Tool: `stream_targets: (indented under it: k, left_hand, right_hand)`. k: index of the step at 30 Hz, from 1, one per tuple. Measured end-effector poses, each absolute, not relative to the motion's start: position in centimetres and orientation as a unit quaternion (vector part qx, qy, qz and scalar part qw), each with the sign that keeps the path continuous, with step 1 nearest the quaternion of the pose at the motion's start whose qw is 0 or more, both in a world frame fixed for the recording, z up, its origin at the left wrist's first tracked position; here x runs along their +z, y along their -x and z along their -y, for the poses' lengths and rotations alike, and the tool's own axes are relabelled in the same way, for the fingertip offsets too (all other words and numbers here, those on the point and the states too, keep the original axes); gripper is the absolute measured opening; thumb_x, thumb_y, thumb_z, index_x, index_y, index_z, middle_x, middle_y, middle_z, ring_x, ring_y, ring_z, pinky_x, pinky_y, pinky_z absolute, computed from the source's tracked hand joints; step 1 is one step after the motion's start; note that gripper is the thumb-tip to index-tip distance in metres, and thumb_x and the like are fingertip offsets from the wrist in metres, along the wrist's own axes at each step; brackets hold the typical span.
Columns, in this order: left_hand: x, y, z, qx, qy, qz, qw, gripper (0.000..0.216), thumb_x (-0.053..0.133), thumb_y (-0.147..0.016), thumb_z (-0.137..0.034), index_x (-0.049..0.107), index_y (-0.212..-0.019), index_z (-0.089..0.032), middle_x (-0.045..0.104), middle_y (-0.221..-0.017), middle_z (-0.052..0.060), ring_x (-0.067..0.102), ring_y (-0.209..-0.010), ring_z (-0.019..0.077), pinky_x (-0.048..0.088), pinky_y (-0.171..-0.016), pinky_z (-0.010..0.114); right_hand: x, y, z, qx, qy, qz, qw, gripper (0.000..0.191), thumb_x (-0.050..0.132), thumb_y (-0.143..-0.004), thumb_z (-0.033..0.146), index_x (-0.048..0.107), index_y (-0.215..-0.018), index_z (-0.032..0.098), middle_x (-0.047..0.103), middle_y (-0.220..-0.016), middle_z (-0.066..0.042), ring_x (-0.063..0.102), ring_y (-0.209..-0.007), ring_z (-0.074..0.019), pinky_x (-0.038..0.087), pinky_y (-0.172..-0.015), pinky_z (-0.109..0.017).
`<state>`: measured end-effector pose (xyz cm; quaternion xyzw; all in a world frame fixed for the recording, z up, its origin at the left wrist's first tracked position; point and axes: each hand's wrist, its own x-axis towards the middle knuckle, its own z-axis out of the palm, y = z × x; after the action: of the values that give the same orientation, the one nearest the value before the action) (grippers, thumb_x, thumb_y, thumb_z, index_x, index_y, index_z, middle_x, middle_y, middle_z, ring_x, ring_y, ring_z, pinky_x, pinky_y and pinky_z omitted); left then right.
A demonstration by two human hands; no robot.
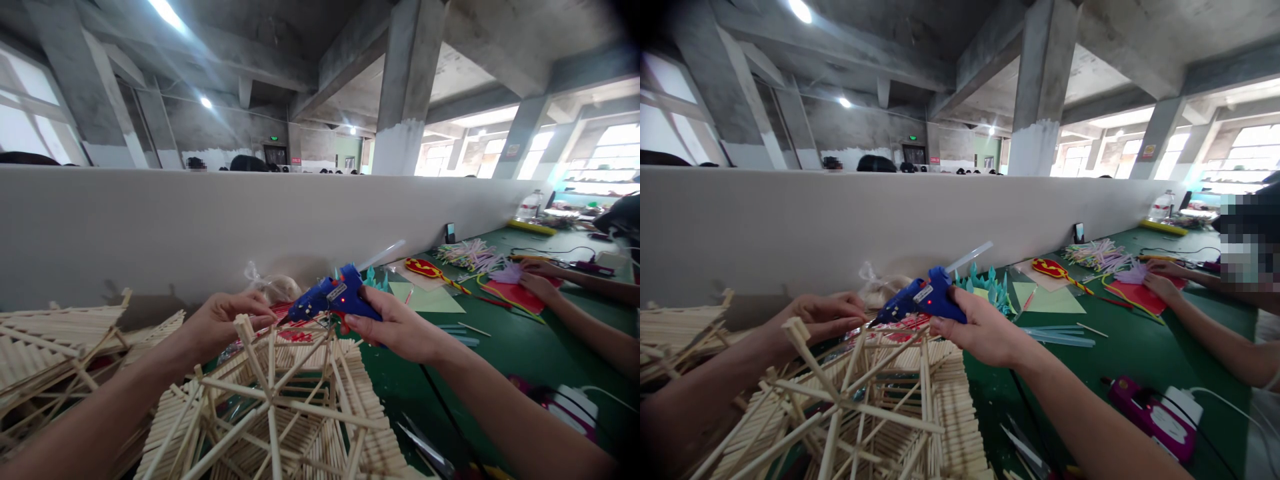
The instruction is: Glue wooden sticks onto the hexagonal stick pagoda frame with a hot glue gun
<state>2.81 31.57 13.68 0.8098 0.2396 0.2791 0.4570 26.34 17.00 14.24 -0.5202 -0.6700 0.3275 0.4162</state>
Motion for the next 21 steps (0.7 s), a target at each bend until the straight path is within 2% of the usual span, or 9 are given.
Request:
stream_targets:
  k: [10, 17, 21]
  left_hand:
    - [13.7, -2.7, -31.5, 0.267, -0.802, -0.253, 0.471, 0.012, 0.072, -0.064, -0.033, 0.074, -0.067, -0.022, 0.061, -0.07, 0.001, 0.055, -0.067, 0.0131, 0.044, -0.061, 0.02]
    - [14.6, -2.4, -30.9, 0.243, -0.804, -0.281, 0.464, 0.018, 0.063, -0.074, -0.035, 0.072, -0.081, -0.021, 0.068, -0.086, 0.005, 0.059, -0.084, 0.0203, 0.045, -0.073, 0.026]
    - [14.4, -2.5, -31.1, 0.244, -0.805, -0.286, 0.46, 0.018, 0.066, -0.07, -0.035, 0.073, -0.077, -0.02, 0.068, -0.082, 0.006, 0.059, -0.082, 0.0208, 0.045, -0.072, 0.027]
  right_hand:
    - [14.3, -26.4, -16.9, 0.329, 0.527, 0.669, 0.409, 0.02, 0.049, -0.085, 0.034, 0.05, -0.094, 0.016, 0.055, -0.085, -0.003, 0.043, -0.06, -0.0087, 0.037, -0.051, -0.022]
    - [14.4, -26.3, -16.8, 0.344, 0.521, 0.66, 0.418, 0.019, 0.05, -0.085, 0.032, 0.051, -0.094, 0.016, 0.056, -0.084, -0.003, 0.042, -0.059, -0.0088, 0.035, -0.049, -0.022]
    - [14.4, -26.3, -16.8, 0.348, 0.521, 0.657, 0.419, 0.02, 0.051, -0.084, 0.034, 0.05, -0.094, 0.016, 0.056, -0.084, -0.003, 0.042, -0.059, -0.0086, 0.035, -0.049, -0.022]
